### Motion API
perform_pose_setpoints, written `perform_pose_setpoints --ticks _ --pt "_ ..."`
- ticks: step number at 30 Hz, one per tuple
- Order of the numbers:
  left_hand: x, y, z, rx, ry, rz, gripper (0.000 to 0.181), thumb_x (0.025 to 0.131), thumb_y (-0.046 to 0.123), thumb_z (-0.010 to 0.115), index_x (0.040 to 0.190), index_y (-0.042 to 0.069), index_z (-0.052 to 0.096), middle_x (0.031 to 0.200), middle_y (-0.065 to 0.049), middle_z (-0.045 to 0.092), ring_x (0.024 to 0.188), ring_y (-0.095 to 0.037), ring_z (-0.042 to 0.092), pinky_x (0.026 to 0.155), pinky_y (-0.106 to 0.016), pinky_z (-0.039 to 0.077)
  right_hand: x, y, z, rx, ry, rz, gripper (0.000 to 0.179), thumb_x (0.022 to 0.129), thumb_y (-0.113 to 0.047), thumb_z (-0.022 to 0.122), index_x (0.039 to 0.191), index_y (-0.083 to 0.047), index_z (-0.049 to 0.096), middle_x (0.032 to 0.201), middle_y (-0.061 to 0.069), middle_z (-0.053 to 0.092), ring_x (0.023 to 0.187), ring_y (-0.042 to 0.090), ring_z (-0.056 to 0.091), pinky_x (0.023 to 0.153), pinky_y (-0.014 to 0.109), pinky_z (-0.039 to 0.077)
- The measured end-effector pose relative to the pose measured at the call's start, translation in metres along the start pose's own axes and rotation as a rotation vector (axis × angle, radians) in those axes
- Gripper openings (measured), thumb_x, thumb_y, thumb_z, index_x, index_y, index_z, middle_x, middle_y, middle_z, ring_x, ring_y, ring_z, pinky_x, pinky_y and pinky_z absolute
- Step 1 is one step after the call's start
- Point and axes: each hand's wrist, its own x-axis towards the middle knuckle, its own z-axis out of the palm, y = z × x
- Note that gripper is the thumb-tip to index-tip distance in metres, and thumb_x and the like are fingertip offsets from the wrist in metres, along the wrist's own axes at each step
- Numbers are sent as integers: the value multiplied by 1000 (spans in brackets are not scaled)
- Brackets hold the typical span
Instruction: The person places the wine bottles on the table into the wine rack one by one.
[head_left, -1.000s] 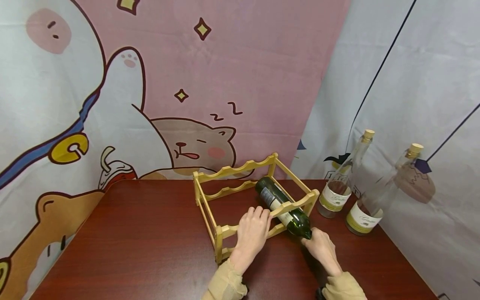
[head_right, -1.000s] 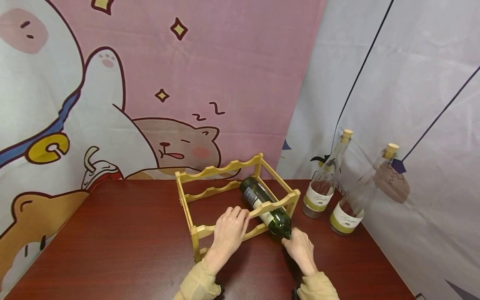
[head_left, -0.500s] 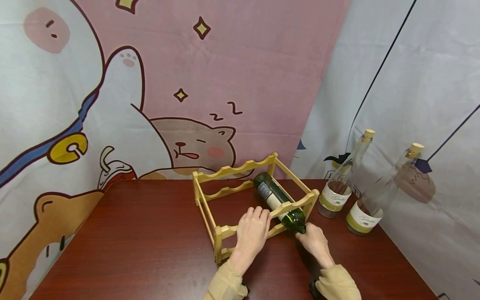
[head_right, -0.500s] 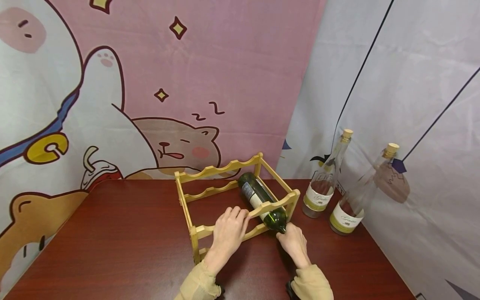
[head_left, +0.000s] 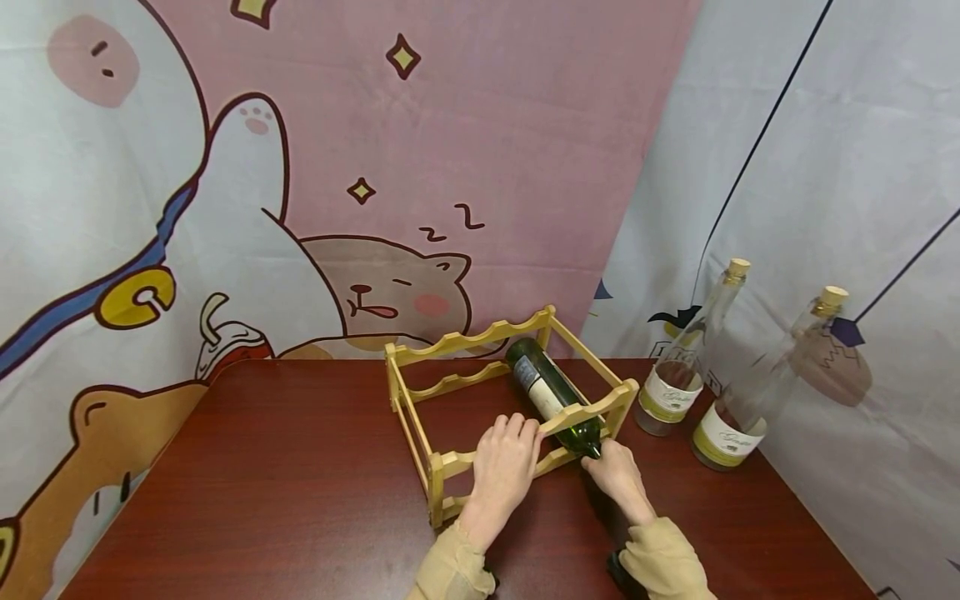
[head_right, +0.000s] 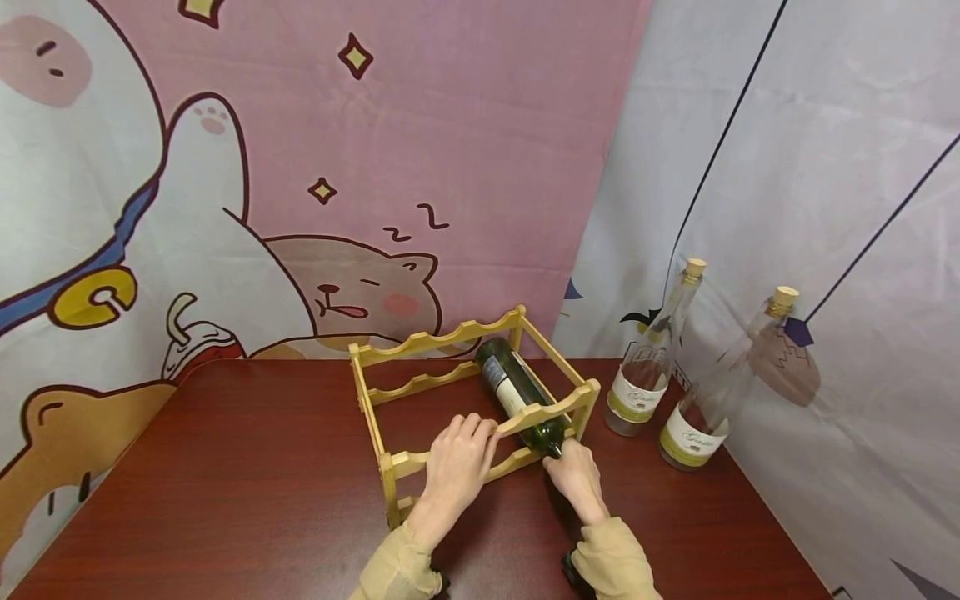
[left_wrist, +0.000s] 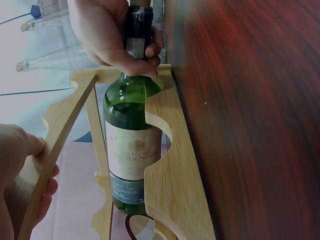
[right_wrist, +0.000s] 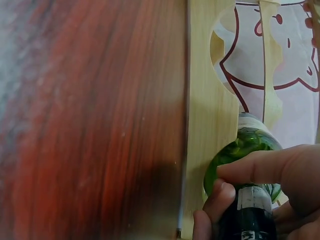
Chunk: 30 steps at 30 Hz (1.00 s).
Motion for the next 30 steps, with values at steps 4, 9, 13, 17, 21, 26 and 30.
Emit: perform_pose_setpoints --ticks 4,9,13,17,21,26,30 --pt "-1 1 1 -4 -13 -6 12 84 28 70 83 17 67 74 2 59 65 -16 53 55 -24 45 4 -2 5 -3 -7 6 16 74 -14 63 76 1 60 73 13 60 64 23 51 56 40 43" --pt "0 3 0 -3 -30 -3 12 85 28 69 84 17 67 75 2 60 66 -16 54 56 -23 45 6 -2 9 21 -19 20 17 75 -14 64 79 3 60 73 13 60 64 23 51 56 39 43" --pt "0 3 0 -1 -30 -2 12 85 28 69 84 17 67 75 2 60 66 -16 54 56 -23 45 6 -4 10 45 -13 15 19 76 -13 64 81 5 59 74 15 60 65 23 51 58 39 44" --pt "0 2 -1 3 -37 -6 12 86 29 67 84 17 67 75 2 60 67 -16 54 57 -23 45 7 -6 10 51 -9 0 18 75 -12 64 80 5 59 72 14 59 65 22 50 57 38 43" --pt "0 1 -1 3 -33 -4 12 87 29 67 84 17 67 75 2 60 67 -16 54 57 -23 45 8 -6 12 53 -13 -5 16 76 -12 64 79 3 58 71 11 56 64 22 48 56 35 41" --pt "-1 0 0 5 -22 1 12 86 28 68 84 17 67 74 3 60 65 -16 53 56 -23 45 10 -7 14 53 -10 -11 17 75 -12 64 77 3 58 70 11 56 63 22 47 55 34 40" --pt "-1 -1 0 7 -28 1 12 86 28 68 85 17 67 75 2 59 65 -16 53 56 -23 45 12 -9 14 56 -6 -21 20 74 -12 64 83 5 59 75 15 61 66 23 51 57 37 43"
